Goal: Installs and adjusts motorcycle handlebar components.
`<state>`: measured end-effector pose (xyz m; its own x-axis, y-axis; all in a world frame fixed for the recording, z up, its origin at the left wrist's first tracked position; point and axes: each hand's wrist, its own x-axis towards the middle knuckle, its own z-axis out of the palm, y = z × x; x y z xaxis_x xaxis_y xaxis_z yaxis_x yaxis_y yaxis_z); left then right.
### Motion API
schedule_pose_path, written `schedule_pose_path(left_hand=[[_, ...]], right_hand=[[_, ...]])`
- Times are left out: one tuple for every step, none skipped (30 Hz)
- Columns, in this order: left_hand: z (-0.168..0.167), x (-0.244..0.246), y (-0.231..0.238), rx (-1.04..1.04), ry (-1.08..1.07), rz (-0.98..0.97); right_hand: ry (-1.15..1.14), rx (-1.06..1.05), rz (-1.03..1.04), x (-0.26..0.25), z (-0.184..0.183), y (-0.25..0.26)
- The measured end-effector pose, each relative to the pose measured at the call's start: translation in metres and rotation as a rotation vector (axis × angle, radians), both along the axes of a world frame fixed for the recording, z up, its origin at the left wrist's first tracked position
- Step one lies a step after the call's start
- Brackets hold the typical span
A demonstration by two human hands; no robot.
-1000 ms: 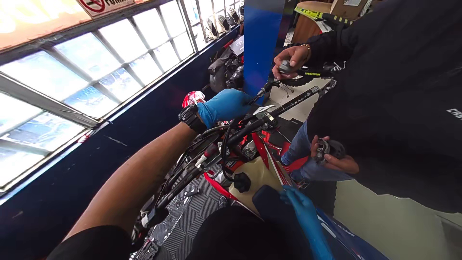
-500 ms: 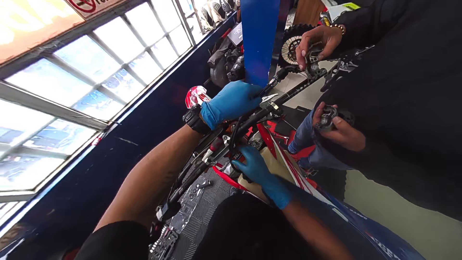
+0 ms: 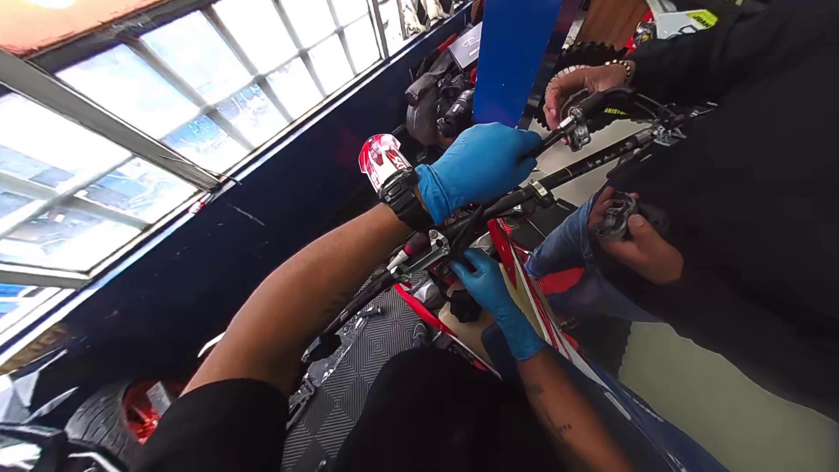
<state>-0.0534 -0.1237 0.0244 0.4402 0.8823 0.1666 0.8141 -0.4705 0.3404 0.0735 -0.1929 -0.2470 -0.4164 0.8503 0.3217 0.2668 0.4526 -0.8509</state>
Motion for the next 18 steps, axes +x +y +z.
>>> schedule_pose_path(left_hand=[[-0.001, 0.0, 0.003, 0.015, -0.011, -0.002], [-0.002, 0.0, 0.005, 0.039, -0.024, 0.011], [-0.001, -0.001, 0.005, 0.053, -0.037, 0.031], [0.0, -0.002, 0.003, 0.05, -0.037, 0.053], [0.002, -0.002, 0.001, 0.044, -0.026, 0.072], [0.004, -0.001, -0.003, 0.037, -0.019, 0.092], [0.004, -0.001, -0.007, 0.049, -0.012, 0.113], [0.003, -0.001, -0.011, 0.058, 0.003, 0.131], [0.003, -0.002, -0.01, 0.048, 0.038, 0.148], [0.003, -0.002, -0.008, 0.029, 0.079, 0.165], [0.004, -0.003, -0.005, 0.002, 0.111, 0.181], [0.006, -0.004, -0.003, -0.017, 0.139, 0.197], [0.008, -0.005, -0.001, -0.041, 0.166, 0.211], [0.011, -0.006, 0.001, -0.064, 0.185, 0.22], [0.013, -0.006, 0.002, -0.088, 0.2, 0.23], [0.014, -0.005, 0.004, -0.11, 0.222, 0.245], [0.016, -0.004, 0.005, -0.124, 0.248, 0.262], [0.017, -0.003, 0.006, -0.14, 0.277, 0.28]], right_hand=[[0.018, 0.041, -0.075, -0.004, -0.001, -0.001], [0.008, 0.084, -0.158, -0.01, 0.0, -0.002], [-0.023, 0.133, -0.231, -0.016, 0.0, -0.003], [-0.056, 0.188, -0.294, -0.023, 0.0, -0.004], [-0.078, 0.235, -0.334, -0.028, 0.0, -0.004], [-0.093, 0.271, -0.357, -0.031, 0.001, -0.004], [-0.104, 0.276, -0.358, -0.031, 0.003, -0.005], [-0.11, 0.249, -0.334, -0.028, 0.006, -0.007], [-0.129, 0.191, -0.288, -0.024, 0.011, -0.008], [-0.168, 0.103, -0.226, -0.017, 0.018, -0.01], [-0.224, 0.01, -0.156, -0.008, 0.027, -0.011], [-0.269, -0.055, -0.103, 0.001, 0.036, -0.011], [-0.29, -0.069, -0.085, 0.009, 0.045, -0.012], [-0.288, -0.069, -0.09, 0.018, 0.055, -0.013], [-0.271, -0.062, -0.109, 0.026, 0.067, -0.014], [-0.238, -0.044, -0.135, 0.033, 0.08, -0.016], [-0.196, -0.013, -0.17, 0.039, 0.093, -0.018], [-0.142, 0.054, -0.222, 0.043, 0.105, -0.018]])
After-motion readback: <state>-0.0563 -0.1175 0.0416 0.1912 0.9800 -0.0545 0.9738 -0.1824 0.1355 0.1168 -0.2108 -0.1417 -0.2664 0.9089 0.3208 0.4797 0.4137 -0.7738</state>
